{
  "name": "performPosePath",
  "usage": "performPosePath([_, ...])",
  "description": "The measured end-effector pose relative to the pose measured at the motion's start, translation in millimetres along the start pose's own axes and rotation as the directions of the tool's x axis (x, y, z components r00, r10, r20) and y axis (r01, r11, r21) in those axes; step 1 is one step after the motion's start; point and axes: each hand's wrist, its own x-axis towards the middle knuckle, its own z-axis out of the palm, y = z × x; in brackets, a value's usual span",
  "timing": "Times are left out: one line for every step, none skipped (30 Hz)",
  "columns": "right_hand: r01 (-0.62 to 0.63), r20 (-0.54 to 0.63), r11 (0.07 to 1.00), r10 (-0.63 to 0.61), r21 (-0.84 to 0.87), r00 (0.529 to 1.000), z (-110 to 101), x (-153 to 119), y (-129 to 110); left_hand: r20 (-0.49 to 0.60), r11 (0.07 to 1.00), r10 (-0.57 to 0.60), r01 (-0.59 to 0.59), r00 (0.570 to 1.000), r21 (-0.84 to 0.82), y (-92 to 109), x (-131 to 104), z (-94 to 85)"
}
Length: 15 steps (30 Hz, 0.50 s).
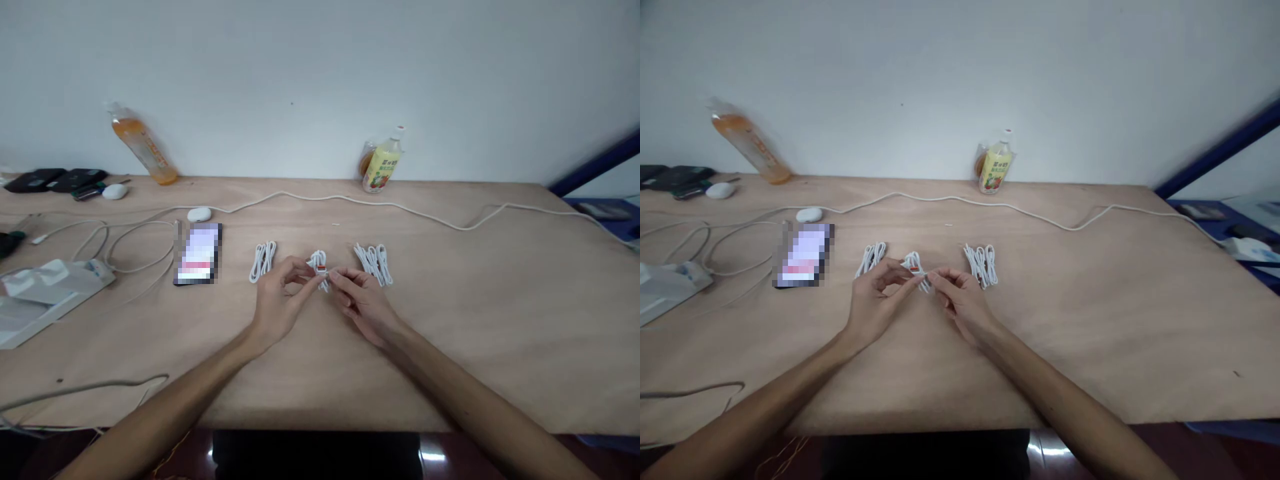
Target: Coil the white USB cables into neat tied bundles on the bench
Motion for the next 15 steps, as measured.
performPosePath([0.005,-0.006,1.0,-0.005,0.015,1.0,0,0,1,-0.008,1.0,0.003,-0.003,1.0,-0.003,-1,0,0.6])
performPosePath([0.015,-0.01,1.0,-0.015,0.027,1.0,0,1,2,-0.015,1.0,-0.001,0.001,1.0,-0.009,-1,-1,1.2])
performPosePath([0.027,-0.01,0.999,-0.027,0.036,1.0,0,1,2,-0.02,1.0,-0.012,0.011,1.0,-0.017,-1,-1,1.8])
performPosePath([0.044,-0.01,0.998,-0.043,0.042,0.999,0,2,3,-0.026,0.999,-0.029,0.028,0.999,-0.03,0,-1,2.4])
performPosePath([0.063,-0.014,0.997,-0.062,0.044,0.998,1,2,3,-0.028,0.997,-0.056,0.054,0.998,-0.05,1,-1,2.9])
performPosePath([0.082,-0.018,0.996,-0.081,0.043,0.997,1,2,2,-0.024,0.993,-0.091,0.089,0.996,-0.078,3,-1,3.2])
performPosePath([0.102,-0.024,0.994,-0.101,0.039,0.995,1,3,2,-0.012,0.985,-0.13,0.128,0.991,-0.112,5,0,3.5])
performPosePath([0.123,-0.03,0.992,-0.122,0.034,0.992,2,3,1,0.006,0.975,-0.167,0.166,0.986,-0.147,7,1,3.6])
performPosePath([0.146,-0.037,0.989,-0.145,0.031,0.989,2,3,1,0.028,0.963,-0.196,0.198,0.98,-0.182,9,2,3.7])
performPosePath([0.17,-0.044,0.985,-0.169,0.03,0.985,3,3,1,0.049,0.952,-0.215,0.221,0.975,-0.213,10,3,3.7])
performPosePath([0.194,-0.05,0.981,-0.192,0.03,0.98,3,3,1,0.067,0.942,-0.226,0.236,0.972,-0.239,12,4,3.8])
performPosePath([0.217,-0.058,0.976,-0.215,0.03,0.975,4,3,1,0.08,0.934,-0.234,0.247,0.969,-0.259,13,4,3.9])
performPosePath([0.238,-0.065,0.971,-0.235,0.028,0.97,4,3,1,0.09,0.927,-0.242,0.257,0.966,-0.273,13,5,4.1])
performPosePath([0.252,-0.072,0.968,-0.25,0.022,0.966,4,3,2,0.095,0.921,-0.25,0.267,0.964,-0.284,14,5,4.3])
performPosePath([0.261,-0.079,0.965,-0.259,0.014,0.963,4,3,3,0.098,0.916,-0.258,0.276,0.961,-0.292,14,5,4.6])
